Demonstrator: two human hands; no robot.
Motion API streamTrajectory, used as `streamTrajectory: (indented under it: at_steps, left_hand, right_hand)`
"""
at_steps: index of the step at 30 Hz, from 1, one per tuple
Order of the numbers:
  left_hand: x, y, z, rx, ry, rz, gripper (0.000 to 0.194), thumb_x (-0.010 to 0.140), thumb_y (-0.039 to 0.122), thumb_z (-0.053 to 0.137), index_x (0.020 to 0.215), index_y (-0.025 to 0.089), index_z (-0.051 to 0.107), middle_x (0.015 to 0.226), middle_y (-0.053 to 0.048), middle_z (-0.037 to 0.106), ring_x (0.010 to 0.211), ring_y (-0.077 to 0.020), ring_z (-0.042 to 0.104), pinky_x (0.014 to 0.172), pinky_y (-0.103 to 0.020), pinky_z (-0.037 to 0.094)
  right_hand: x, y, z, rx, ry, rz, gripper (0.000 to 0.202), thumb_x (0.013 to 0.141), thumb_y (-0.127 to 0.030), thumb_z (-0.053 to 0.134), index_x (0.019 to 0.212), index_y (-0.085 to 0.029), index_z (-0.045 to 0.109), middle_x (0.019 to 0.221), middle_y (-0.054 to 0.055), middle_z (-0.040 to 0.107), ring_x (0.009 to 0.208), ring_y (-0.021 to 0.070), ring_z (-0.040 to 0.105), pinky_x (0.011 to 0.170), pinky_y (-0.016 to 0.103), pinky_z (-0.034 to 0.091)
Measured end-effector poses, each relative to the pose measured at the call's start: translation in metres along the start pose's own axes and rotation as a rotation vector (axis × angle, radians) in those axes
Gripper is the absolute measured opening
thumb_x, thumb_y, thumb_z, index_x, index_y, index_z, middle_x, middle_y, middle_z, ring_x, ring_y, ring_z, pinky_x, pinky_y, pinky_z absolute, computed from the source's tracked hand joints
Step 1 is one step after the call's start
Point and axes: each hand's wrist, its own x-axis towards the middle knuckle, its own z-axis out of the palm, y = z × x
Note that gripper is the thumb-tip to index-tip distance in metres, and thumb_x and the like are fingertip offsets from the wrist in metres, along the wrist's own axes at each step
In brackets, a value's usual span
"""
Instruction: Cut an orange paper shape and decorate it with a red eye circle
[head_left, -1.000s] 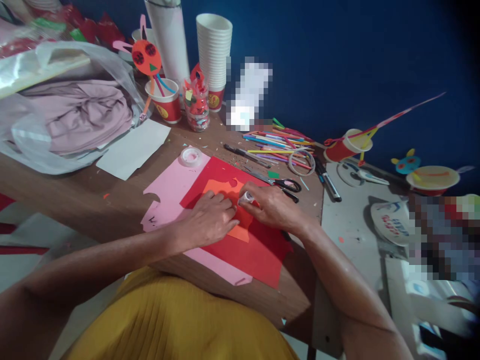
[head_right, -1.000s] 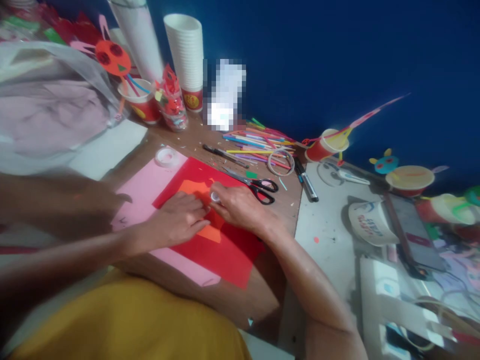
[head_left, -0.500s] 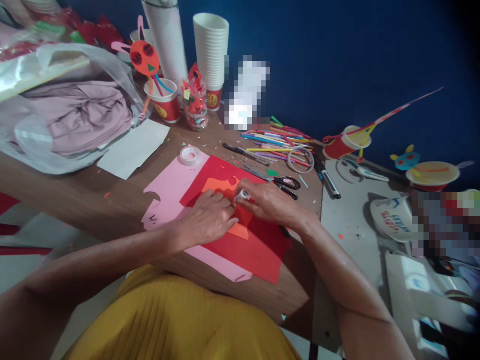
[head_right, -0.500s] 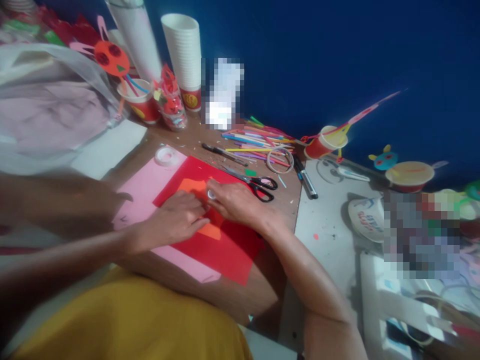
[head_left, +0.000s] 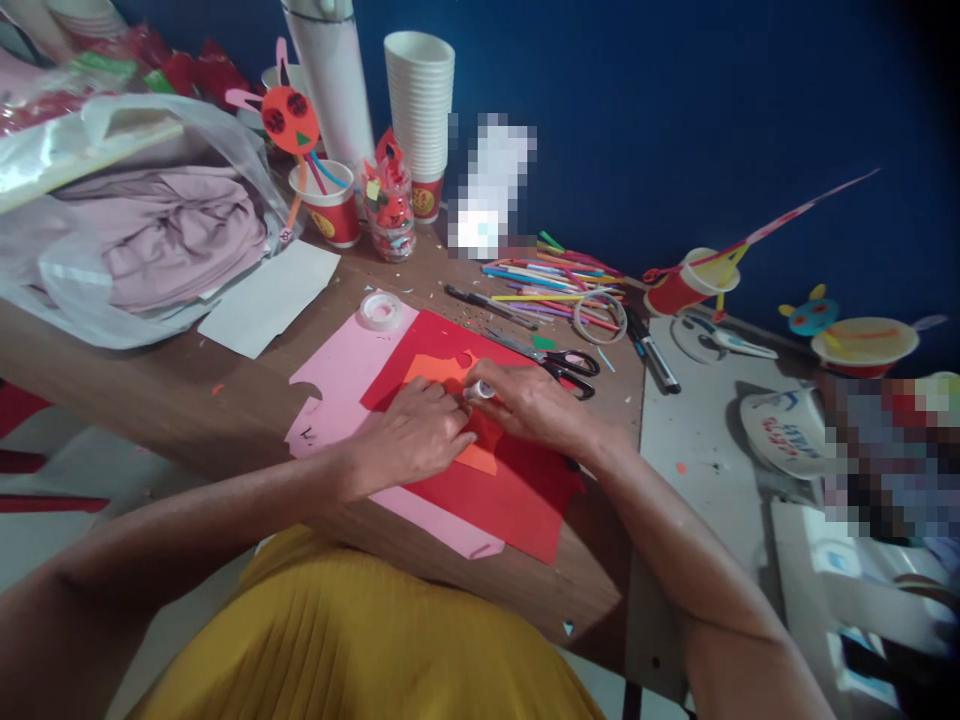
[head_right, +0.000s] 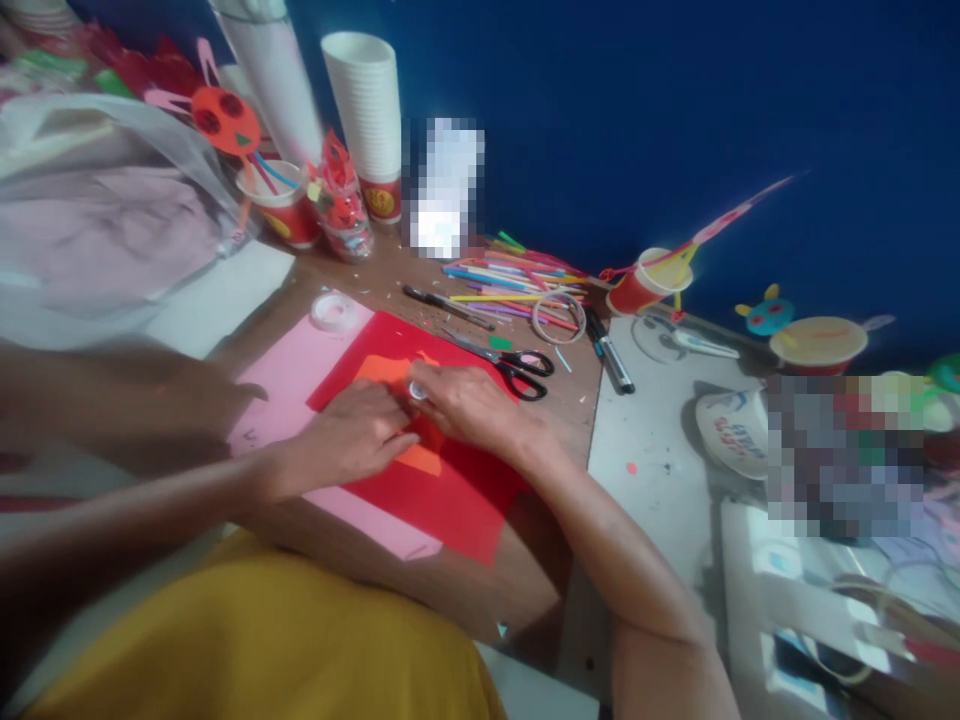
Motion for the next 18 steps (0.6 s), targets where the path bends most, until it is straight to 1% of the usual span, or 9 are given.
streamTrajectory:
  at_steps: [3, 5, 10, 13, 18]
  left_hand:
    - [-0.001, 0.0, 0.0, -0.003, 0.003, 0.003, 0.031, 0.093, 0.033, 0.042, 0.096, 0.011, 0.064, 0.09, -0.011, 0.065, 0.091, -0.0275, 0.056, 0.084, -0.043, 0.038]
    - [-0.002, -0.001, 0.0, -0.004, 0.001, 0.006, 0.032, 0.094, 0.033, 0.041, 0.098, 0.011, 0.063, 0.092, -0.011, 0.064, 0.092, -0.0279, 0.055, 0.083, -0.043, 0.038]
    - [-0.002, -0.001, 0.0, -0.02, -0.004, 0.006, 0.033, 0.095, 0.034, 0.038, 0.098, 0.012, 0.063, 0.094, -0.011, 0.064, 0.093, -0.0279, 0.055, 0.084, -0.044, 0.037]
    - [-0.001, 0.0, -0.001, -0.02, -0.018, -0.003, 0.032, 0.095, 0.034, 0.038, 0.098, 0.013, 0.062, 0.095, -0.011, 0.064, 0.092, -0.0274, 0.056, 0.083, -0.043, 0.037]
    - [-0.002, 0.001, -0.001, 0.0, -0.001, -0.007, 0.031, 0.094, 0.034, 0.039, 0.097, 0.014, 0.062, 0.095, -0.01, 0.064, 0.091, -0.0264, 0.056, 0.082, -0.041, 0.038]
  right_hand:
    - [0.002, 0.0, -0.006, -0.051, -0.04, 0.041, 0.01, 0.09, -0.021, 0.05, 0.099, -0.016, 0.051, 0.08, 0.005, 0.066, 0.072, 0.0189, 0.061, 0.059, 0.025, 0.033]
    - [0.002, 0.0, -0.01, -0.076, -0.065, 0.056, 0.012, 0.089, -0.021, 0.052, 0.1, -0.016, 0.051, 0.08, 0.006, 0.067, 0.072, 0.0193, 0.062, 0.059, 0.025, 0.032]
    - [0.0, 0.0, -0.015, -0.112, -0.084, 0.07, 0.012, 0.088, -0.019, 0.052, 0.1, -0.015, 0.052, 0.08, 0.007, 0.067, 0.071, 0.0195, 0.062, 0.058, 0.026, 0.03]
    - [-0.001, -0.001, -0.015, -0.095, -0.087, 0.078, 0.012, 0.088, -0.019, 0.051, 0.099, -0.016, 0.053, 0.08, 0.007, 0.067, 0.072, 0.0197, 0.062, 0.057, 0.026, 0.031]
    - [-0.001, 0.002, -0.014, -0.014, -0.054, 0.115, 0.013, 0.088, -0.022, 0.052, 0.101, -0.017, 0.053, 0.085, 0.007, 0.069, 0.077, 0.0212, 0.064, 0.061, 0.026, 0.035]
